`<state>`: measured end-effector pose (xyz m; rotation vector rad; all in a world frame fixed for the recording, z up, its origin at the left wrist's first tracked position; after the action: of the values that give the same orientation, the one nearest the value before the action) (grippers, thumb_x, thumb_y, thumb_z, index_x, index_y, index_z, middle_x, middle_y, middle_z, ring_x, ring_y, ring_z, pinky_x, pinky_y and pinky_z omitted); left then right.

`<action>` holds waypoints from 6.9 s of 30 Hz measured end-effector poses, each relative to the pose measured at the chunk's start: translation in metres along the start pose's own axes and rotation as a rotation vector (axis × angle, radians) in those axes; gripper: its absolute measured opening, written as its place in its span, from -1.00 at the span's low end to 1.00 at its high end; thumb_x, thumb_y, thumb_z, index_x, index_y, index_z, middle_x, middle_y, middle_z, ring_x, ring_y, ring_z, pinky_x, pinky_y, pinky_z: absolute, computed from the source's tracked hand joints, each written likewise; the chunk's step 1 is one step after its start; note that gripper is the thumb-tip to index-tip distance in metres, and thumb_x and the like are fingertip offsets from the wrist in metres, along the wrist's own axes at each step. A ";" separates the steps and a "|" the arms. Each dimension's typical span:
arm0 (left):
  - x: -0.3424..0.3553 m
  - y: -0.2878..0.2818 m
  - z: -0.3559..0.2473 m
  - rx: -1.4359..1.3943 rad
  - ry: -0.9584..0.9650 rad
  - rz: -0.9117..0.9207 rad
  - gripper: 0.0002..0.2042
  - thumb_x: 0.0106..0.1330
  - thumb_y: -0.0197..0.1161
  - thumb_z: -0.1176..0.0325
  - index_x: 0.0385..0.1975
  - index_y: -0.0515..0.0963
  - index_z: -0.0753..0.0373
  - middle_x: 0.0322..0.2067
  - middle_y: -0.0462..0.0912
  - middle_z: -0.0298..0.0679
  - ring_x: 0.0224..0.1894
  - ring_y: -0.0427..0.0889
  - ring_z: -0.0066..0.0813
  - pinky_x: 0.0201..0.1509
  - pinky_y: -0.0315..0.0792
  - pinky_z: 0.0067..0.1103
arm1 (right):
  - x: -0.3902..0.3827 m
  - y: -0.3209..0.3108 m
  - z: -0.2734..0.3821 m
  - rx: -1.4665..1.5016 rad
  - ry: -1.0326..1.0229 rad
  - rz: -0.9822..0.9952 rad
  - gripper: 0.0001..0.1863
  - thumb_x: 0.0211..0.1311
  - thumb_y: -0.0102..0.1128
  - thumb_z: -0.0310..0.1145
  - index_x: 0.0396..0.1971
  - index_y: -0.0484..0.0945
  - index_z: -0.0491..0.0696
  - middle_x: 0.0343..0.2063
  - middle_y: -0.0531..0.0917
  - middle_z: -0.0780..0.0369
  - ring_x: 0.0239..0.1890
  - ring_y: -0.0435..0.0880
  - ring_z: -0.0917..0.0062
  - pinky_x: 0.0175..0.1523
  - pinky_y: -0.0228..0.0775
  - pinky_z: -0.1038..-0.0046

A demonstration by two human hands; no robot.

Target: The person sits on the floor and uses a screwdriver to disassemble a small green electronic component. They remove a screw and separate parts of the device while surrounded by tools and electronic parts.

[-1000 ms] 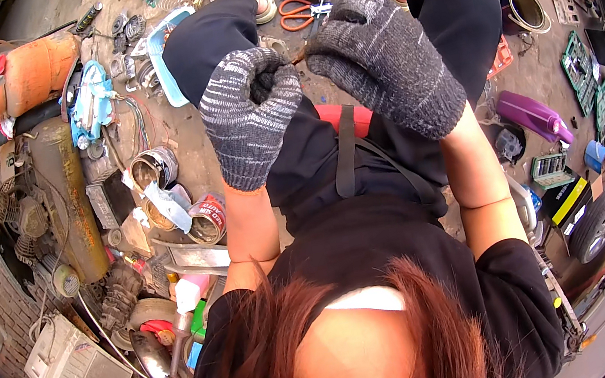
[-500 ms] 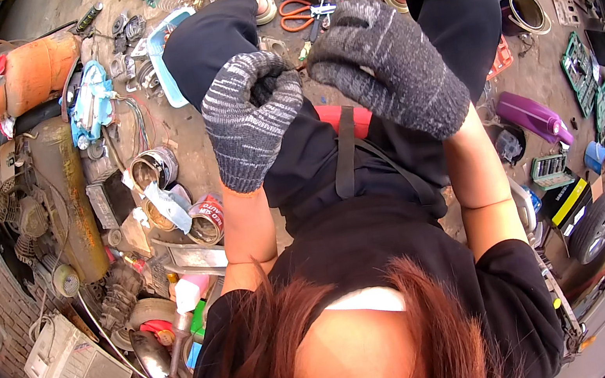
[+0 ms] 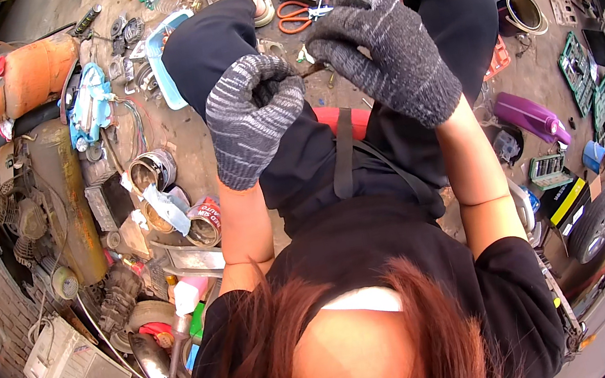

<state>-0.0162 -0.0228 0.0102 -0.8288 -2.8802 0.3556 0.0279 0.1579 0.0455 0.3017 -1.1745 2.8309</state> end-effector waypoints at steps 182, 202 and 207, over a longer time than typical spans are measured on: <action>0.005 -0.001 -0.002 -0.580 -0.136 -0.013 -0.84 0.11 0.29 0.61 -0.31 0.56 0.41 -0.36 0.63 -0.30 -0.38 0.55 -0.66 -0.26 0.49 -0.68 | -0.012 0.004 -0.008 -0.094 -0.166 0.076 -0.81 0.06 0.26 -0.31 -0.29 0.66 0.02 -0.22 0.63 0.20 -0.08 0.54 0.20 -0.02 0.37 0.26; 0.002 0.002 -0.008 0.154 0.222 -0.035 -0.82 -0.02 0.30 0.62 -0.38 0.56 0.36 -0.47 0.59 -0.19 -0.47 0.59 -0.50 -0.35 0.47 -0.64 | -0.015 -0.004 0.009 -0.152 -0.172 0.139 -0.77 0.07 0.27 -0.30 -0.23 0.66 0.05 -0.23 0.67 0.20 -0.19 0.63 0.29 -0.13 0.44 0.33; 0.002 -0.003 -0.002 -0.575 -0.036 0.088 -0.80 0.08 0.30 0.62 -0.26 0.55 0.40 -0.37 0.63 -0.30 -0.32 0.57 -0.66 -0.23 0.50 -0.68 | -0.009 0.005 -0.005 0.055 -0.066 0.044 -0.79 0.10 0.24 -0.33 -0.26 0.65 -0.04 -0.32 0.67 0.13 -0.28 0.65 0.25 -0.20 0.47 0.39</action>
<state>-0.0193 -0.0234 0.0127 -1.0299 -3.0155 -0.4838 0.0351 0.1585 0.0369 0.3798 -1.1300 2.9162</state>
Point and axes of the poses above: each hand's wrist, its own x-axis towards the middle knuckle, its own y-axis out of the palm, z = x × y, the point moved 4 cm from there along x, towards the middle knuckle
